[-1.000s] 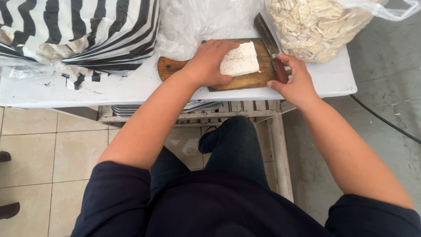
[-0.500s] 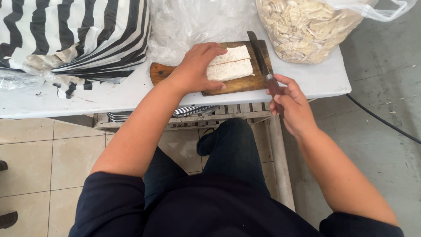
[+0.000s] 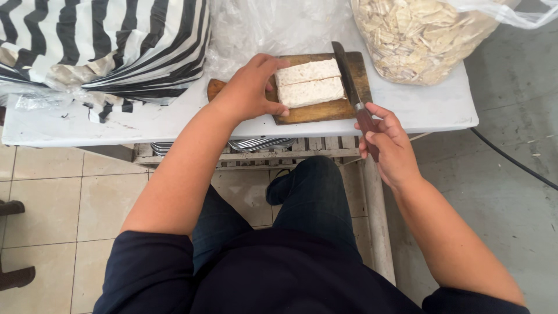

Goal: The person unwraps a block of white food, slices it into thin strips on a wooden cutting board using a knife, and transfers the slices into a plastic bag. The person then retrieves another wrapped item from a striped bag.

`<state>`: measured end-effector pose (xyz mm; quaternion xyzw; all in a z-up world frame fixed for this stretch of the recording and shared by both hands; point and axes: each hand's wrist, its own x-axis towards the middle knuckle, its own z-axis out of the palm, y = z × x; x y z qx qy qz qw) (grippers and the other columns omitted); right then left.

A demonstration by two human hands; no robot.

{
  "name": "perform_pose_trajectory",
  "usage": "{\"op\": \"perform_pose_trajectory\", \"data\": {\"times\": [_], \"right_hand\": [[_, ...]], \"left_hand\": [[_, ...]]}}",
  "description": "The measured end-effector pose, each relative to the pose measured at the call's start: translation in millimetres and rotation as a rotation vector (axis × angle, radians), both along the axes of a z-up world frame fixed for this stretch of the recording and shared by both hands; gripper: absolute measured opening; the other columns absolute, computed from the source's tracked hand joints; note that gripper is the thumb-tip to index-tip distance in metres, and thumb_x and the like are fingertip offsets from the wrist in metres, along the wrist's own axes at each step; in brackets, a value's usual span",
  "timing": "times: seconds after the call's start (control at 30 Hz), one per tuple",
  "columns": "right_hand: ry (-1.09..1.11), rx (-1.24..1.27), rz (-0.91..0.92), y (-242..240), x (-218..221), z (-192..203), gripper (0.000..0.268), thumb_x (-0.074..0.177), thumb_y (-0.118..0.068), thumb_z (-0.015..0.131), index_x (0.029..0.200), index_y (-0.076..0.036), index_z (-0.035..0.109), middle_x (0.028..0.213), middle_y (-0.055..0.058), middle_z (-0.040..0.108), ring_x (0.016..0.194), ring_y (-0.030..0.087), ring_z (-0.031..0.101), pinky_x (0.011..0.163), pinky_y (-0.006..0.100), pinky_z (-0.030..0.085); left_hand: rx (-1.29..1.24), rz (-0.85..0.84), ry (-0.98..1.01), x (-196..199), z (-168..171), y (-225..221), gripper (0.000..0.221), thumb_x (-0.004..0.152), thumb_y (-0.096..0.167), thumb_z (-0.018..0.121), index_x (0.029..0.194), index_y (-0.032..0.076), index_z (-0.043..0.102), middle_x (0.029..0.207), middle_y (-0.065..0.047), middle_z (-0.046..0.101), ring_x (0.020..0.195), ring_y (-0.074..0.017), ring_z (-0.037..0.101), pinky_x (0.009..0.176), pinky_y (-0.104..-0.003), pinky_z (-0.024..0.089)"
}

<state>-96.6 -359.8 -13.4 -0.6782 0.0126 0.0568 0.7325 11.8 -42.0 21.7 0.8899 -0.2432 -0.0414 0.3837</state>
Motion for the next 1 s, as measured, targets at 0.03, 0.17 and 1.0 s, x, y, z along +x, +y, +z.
{"op": "perform_pose_trajectory", "data": {"times": [0.03,0.17,1.0], "right_hand": [[0.005,-0.001,0.001,1,0,0,0.060,0.093,0.003,0.044,0.152,-0.005,0.041,0.123,0.017,0.059,0.080,0.015,0.057,0.068,0.030,0.051],[0.017,-0.018,0.009,1,0,1,0.059,0.095,0.002,0.045,0.153,-0.005,0.040,0.123,0.016,0.059,0.080,0.014,0.057,0.067,0.029,0.051],[0.039,-0.038,-0.050,5,-3,3,0.051,0.100,-0.009,0.054,0.150,-0.006,0.042,0.116,0.012,0.061,0.075,0.009,0.055,0.060,0.023,0.048]], "left_hand": [[-0.014,-0.007,-0.017,1,-2,0,0.096,0.058,0.023,0.099,0.142,0.012,0.055,0.136,-0.009,0.055,0.099,-0.0222,0.066,0.087,-0.035,0.056],[-0.042,-0.014,0.006,5,-9,-2,0.090,0.059,0.023,0.098,0.138,0.008,0.059,0.130,-0.009,0.060,0.096,-0.0204,0.064,0.087,-0.033,0.056],[0.128,-0.092,-0.342,27,-33,-80,0.065,0.075,0.037,0.086,0.132,0.017,0.062,0.138,-0.015,0.055,0.130,-0.0362,0.049,0.106,-0.052,0.038]]}}
